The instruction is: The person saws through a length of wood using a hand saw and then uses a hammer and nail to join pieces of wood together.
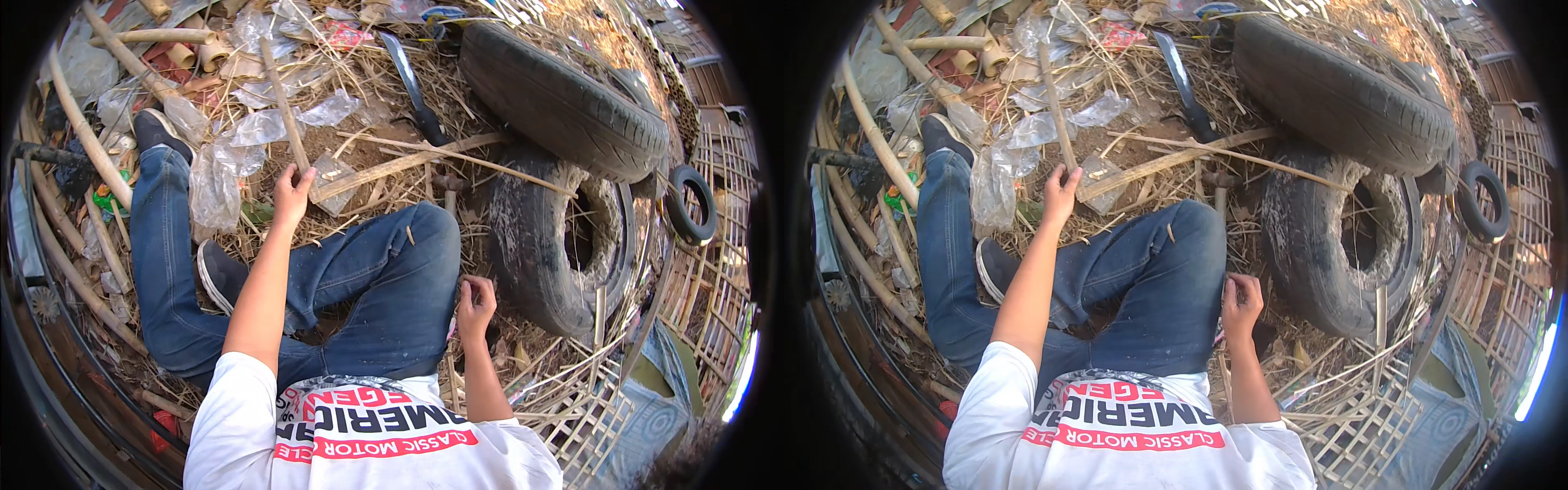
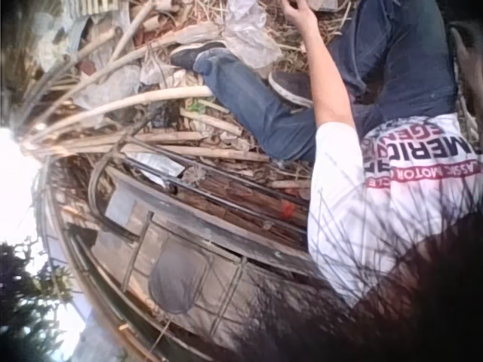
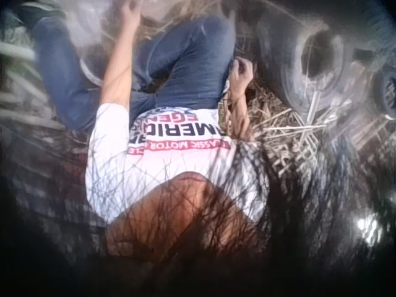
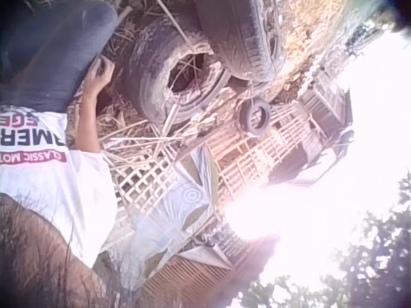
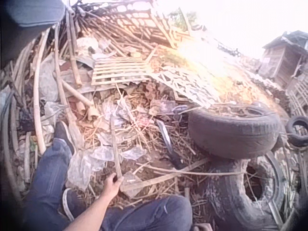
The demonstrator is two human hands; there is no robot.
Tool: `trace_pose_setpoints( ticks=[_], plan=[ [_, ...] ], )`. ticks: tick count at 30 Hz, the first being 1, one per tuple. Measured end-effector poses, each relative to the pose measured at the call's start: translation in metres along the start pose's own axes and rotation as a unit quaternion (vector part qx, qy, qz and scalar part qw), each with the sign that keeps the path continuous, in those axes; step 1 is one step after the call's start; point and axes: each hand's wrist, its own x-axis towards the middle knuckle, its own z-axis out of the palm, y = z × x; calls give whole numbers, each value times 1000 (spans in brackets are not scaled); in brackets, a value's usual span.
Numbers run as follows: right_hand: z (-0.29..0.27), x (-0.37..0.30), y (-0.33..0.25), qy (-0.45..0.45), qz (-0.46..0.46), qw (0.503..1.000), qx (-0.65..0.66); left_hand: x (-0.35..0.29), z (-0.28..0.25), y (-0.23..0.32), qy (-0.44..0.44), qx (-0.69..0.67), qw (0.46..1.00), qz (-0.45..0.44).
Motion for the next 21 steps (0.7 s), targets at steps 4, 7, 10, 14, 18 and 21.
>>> trace_pose_setpoints(
  ticks=[4, 7, 10, 14, 18, 21],
  plan=[
    [-31, -71, 65, -28, 117, 990, -68, 3, -4, 1, -7, 11, 1000, 2],
    [-39, -91, 91, -19, 144, 985, -92, 3, -5, 4, -18, 23, 1000, 1],
    [-40, -84, 110, -8, 142, 982, -124, 7, -7, -3, -21, 31, 999, -3],
    [-48, -86, 130, 7, 194, 967, -164, 5, -4, 5, -25, 62, 998, 5],
    [-54, -92, 152, 24, 232, 964, -128, 7, -7, 2, -22, 68, 997, 4],
    [-53, -94, 149, 5, 190, 971, -142, 8, -9, -6, -34, 63, 997, -9]
  ],
)
